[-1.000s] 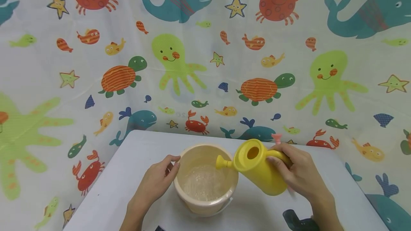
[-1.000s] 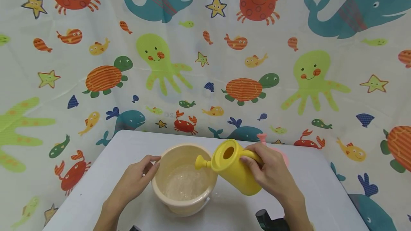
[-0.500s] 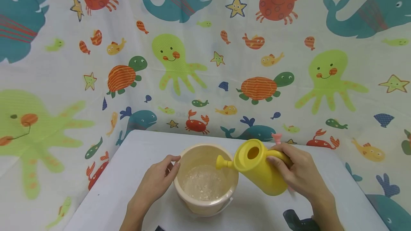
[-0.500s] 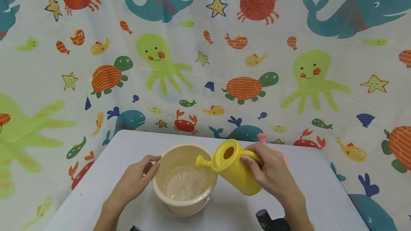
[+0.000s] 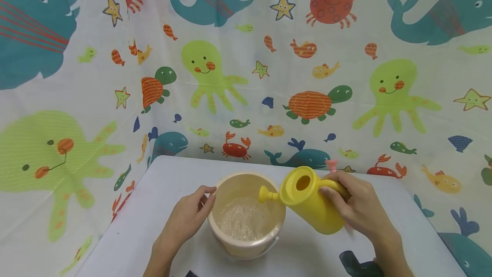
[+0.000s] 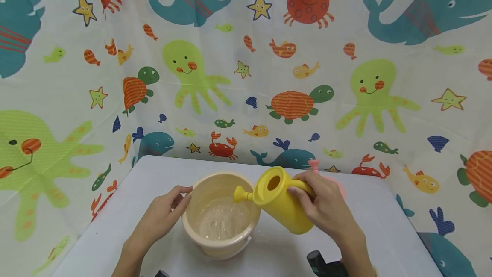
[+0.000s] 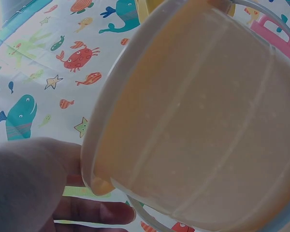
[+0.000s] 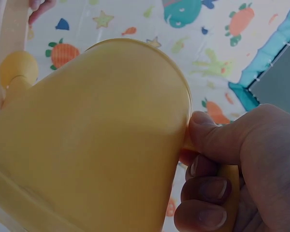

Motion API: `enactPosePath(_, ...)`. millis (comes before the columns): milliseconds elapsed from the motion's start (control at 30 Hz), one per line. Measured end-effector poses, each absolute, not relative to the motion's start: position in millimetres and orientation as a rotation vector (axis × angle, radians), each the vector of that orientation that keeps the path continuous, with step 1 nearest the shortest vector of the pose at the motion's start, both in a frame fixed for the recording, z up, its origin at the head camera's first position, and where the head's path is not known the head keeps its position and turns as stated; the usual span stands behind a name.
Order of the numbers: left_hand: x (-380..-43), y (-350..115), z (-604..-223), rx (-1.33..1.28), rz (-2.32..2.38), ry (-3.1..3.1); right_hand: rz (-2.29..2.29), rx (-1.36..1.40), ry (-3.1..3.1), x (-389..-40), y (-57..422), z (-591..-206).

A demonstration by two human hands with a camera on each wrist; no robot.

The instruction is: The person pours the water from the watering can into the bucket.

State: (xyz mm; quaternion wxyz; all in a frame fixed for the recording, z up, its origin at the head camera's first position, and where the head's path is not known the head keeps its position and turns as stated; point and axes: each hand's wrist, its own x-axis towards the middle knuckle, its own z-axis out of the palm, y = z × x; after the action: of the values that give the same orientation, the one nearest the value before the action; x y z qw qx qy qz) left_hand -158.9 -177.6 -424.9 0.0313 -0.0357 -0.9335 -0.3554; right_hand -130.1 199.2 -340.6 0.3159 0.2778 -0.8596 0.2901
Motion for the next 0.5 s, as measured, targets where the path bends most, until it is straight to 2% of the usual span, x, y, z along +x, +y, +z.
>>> enactPosePath(500, -165.1, -181.2, -425.5, -0.130, -1.102, -2.875, 0.759, 0.739, -2.255, -134.0, 195.5, -339.1)
